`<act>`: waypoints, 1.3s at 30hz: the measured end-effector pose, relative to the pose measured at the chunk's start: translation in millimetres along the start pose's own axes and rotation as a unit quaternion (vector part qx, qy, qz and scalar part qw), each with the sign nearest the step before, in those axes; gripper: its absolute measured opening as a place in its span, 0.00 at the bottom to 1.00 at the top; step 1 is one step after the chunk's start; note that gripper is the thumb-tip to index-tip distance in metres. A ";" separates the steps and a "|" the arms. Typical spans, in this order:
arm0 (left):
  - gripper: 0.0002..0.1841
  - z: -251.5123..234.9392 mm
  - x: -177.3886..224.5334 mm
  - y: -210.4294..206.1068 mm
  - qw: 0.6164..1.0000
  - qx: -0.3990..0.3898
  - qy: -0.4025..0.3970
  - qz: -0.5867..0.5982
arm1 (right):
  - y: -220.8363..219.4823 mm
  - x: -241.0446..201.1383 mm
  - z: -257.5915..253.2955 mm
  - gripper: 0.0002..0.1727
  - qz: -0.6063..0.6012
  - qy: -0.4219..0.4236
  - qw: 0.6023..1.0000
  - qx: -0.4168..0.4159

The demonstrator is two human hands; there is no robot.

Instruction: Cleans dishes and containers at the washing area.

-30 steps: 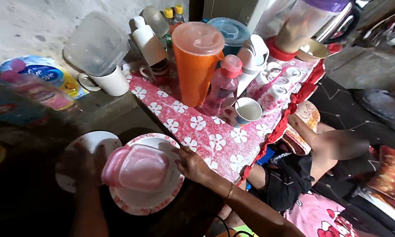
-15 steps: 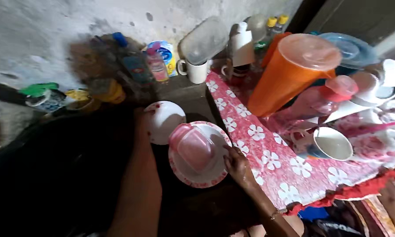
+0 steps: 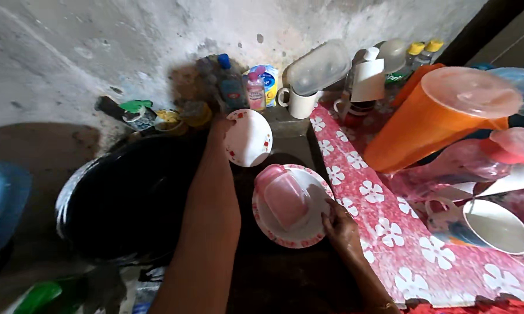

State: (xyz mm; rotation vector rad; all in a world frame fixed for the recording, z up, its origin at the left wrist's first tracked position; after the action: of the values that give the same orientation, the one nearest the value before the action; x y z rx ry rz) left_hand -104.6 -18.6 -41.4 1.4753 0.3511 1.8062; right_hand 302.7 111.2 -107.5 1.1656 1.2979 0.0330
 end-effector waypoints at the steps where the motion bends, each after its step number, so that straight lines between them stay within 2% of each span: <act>1: 0.28 2.4 3.8 9.9 1.000 0.002 0.010 -0.002 | 0.1 -0.7 0.2 0.23 0.003 0.001 1.000 0.001; 4: 0.27 3.9 14.2 35.5 0.999 0.009 0.011 -0.042 | 0.9 -3.5 0.6 0.24 0.010 -0.011 1.000 -0.004; 8: 0.25 10.2 19.3 60.0 0.999 0.018 0.012 -0.034 | 13.6 -16.5 -7.0 0.29 0.044 -0.076 0.990 -0.107; 11: 0.24 7.2 10.7 67.1 1.000 0.016 -0.005 -0.016 | 21.3 -42.7 -28.0 0.28 0.083 0.024 0.994 -0.068; 13: 0.24 11.0 5.4 66.9 1.000 0.008 -0.015 -0.010 | 15.7 -77.4 -53.0 0.24 0.065 0.092 0.992 -0.062; 15: 0.25 12.4 2.1 63.7 1.000 -0.004 -0.031 0.004 | -5.3 -113.7 -83.8 0.24 0.040 0.134 0.985 -0.097; 18: 0.24 16.5 1.7 60.2 0.999 -0.008 -0.044 0.026 | -67.4 -142.1 -133.2 0.29 0.004 0.150 0.977 -0.152; 21: 0.26 21.5 7.2 61.3 0.998 -0.001 -0.064 -0.011 | -133.0 -144.7 -181.4 0.40 0.051 0.094 0.975 -0.194; 23: 0.26 23.9 12.3 62.9 0.995 -0.001 -0.084 -0.051 | -157.4 -152.0 -210.2 0.50 0.100 0.028 0.972 -0.209; 25: 0.26 23.7 15.2 62.9 0.991 -0.010 -0.105 -0.083 | -172.5 -168.6 -232.5 0.55 0.121 -0.017 0.973 -0.196; 27: 0.28 22.5 15.9 60.8 0.989 -0.022 -0.115 -0.094 | -186.4 -189.7 -241.1 0.52 0.124 0.002 0.978 -0.165; 30: 0.28 19.7 14.1 60.8 0.994 -0.018 -0.091 -0.051 | -201.6 -219.4 -224.4 0.37 0.044 0.153 0.978 -0.136; 31: 0.27 18.4 13.0 62.0 0.996 -0.009 -0.084 -0.031 | -200.6 -225.2 -210.3 0.34 -0.002 0.193 0.969 -0.152; 33: 0.26 17.2 11.4 65.3 0.995 0.010 -0.094 -0.016 | -188.9 -218.5 -178.9 0.33 -0.052 0.239 0.947 -0.208; 35: 0.27 18.1 13.6 67.3 0.994 0.021 -0.103 -0.042 | -188.6 -187.4 -171.6 0.34 -0.041 0.243 0.945 -0.213; 37: 0.27 19.1 16.4 66.5 0.991 0.026 -0.109 -0.068 | -190.2 -156.0 -189.1 0.40 0.011 0.163 0.968 -0.190; 39: 0.26 16.5 16.8 63.6 0.990 0.023 -0.122 -0.069 | -190.0 -152.3 -214.3 0.48 0.066 0.073 0.982 -0.161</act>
State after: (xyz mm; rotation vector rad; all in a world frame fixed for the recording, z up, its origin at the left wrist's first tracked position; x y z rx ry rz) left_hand -114.2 -53.6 15.8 1.6418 0.3632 1.4983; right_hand -18.1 66.6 -89.3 0.9818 1.2848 0.4179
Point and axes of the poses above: each hand's wrist, its own z-axis away from the middle knuckle, its own y-axis out of the back of the hand, x = y × z, the point moved 3 cm from there along -z, towards the middle knuckle
